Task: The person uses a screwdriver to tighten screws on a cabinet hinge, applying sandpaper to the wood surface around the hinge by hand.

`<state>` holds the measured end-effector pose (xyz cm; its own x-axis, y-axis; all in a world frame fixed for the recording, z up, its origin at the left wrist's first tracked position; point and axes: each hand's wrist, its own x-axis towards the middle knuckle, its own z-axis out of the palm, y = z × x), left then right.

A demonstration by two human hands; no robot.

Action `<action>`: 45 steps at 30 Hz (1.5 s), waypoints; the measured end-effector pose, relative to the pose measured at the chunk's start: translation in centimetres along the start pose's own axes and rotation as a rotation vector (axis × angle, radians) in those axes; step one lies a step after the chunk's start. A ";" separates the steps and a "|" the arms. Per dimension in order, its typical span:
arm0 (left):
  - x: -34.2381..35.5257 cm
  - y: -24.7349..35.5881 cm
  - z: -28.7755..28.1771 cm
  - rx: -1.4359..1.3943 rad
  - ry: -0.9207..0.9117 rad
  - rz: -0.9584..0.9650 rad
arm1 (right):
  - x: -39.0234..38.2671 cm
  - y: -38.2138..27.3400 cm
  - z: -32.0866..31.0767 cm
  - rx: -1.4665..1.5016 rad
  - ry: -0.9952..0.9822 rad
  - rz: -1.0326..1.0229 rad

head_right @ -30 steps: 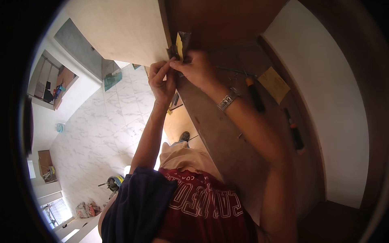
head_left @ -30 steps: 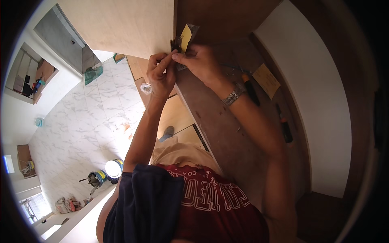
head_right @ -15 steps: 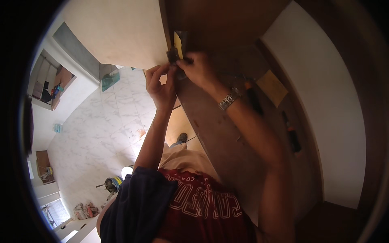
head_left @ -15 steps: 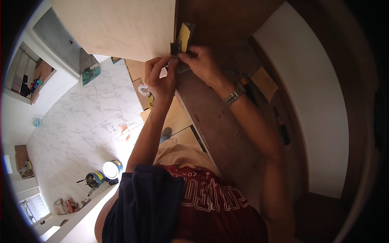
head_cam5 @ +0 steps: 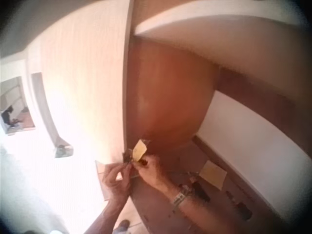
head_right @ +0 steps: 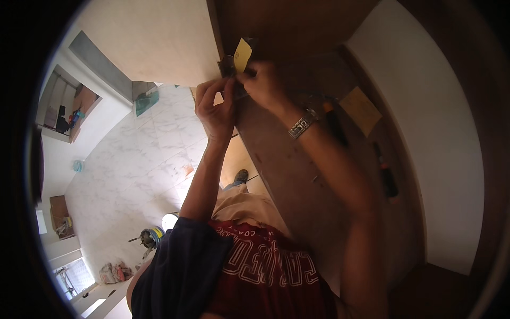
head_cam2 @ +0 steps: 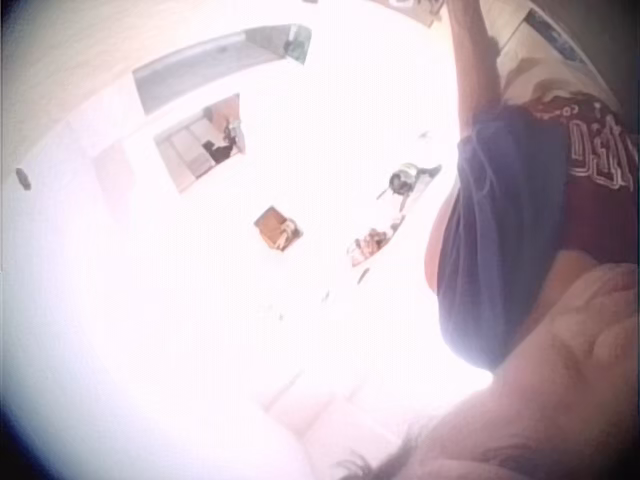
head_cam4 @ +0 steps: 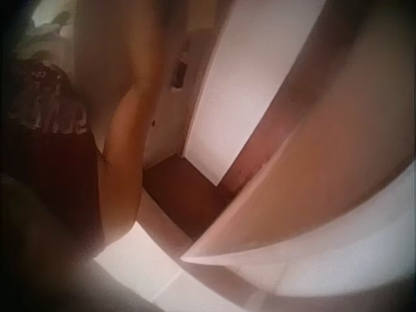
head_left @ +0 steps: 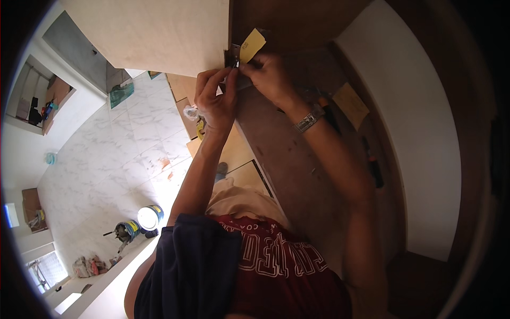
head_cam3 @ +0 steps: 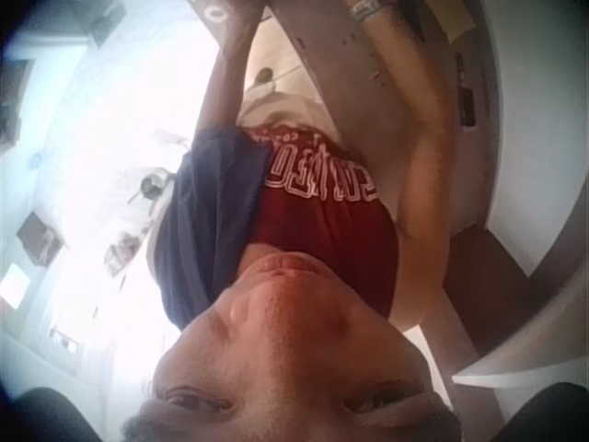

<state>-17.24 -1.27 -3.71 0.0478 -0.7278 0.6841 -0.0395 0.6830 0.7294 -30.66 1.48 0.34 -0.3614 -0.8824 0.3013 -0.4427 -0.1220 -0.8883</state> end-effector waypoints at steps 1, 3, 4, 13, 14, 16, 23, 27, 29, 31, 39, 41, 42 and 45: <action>0.1 -0.2 -0.1 0.003 -0.013 0.040 | 0.1 -0.5 -0.3 0.003 0.000 0.001; 0.3 -0.9 0.1 0.007 -0.002 0.105 | 0.4 -1.3 -0.9 -0.127 -0.083 0.070; 0.5 -1.2 0.3 0.009 0.010 0.170 | 0.5 -1.3 -1.0 -0.126 -0.077 0.071; 1.1 -2.5 -0.1 -0.004 -0.046 0.296 | 1.0 -1.9 -1.4 -0.026 -0.165 0.110; 1.0 -2.5 -0.2 -0.003 -0.044 0.295 | 0.9 -2.1 -1.5 -0.178 -0.165 0.091; 1.3 -2.3 0.0 0.003 -0.047 0.271 | 0.9 -2.3 -1.6 -0.329 -0.160 0.067; 1.1 -2.2 -0.2 0.013 -0.043 0.265 | 0.3 -2.1 -0.6 -0.222 0.000 -0.109; 1.4 -2.1 0.0 -0.011 -0.068 0.241 | 0.8 -2.0 -0.5 -0.226 0.017 -0.130; 1.3 -1.9 0.0 -0.007 -0.064 0.236 | 0.7 -2.1 -0.9 -0.255 -0.004 -0.153; 1.0 -1.9 0.0 0.021 -0.010 0.244 | 0.7 -2.5 -1.3 -0.285 -0.026 -0.182; 1.0 -2.0 -0.2 0.016 -0.005 0.247 | 0.4 -2.2 -1.3 -0.102 -0.067 -0.068; 1.0 -2.3 -0.1 0.020 -0.006 0.257 | 0.3 -2.2 -1.3 -0.127 -0.073 -0.077; 1.0 -2.4 0.0 -0.001 -0.007 0.252 | 0.3 -2.2 -1.4 -0.152 -0.079 -0.082; 1.1 -2.5 0.1 -0.019 -0.013 0.243 | 0.4 -2.2 -1.2 -0.173 -0.085 -0.011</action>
<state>-17.18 -3.76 -4.83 0.0268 -0.5429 0.8394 -0.0295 0.8389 0.5435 -30.83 1.96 2.85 -0.2887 -0.9173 0.2742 -0.5833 -0.0586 -0.8102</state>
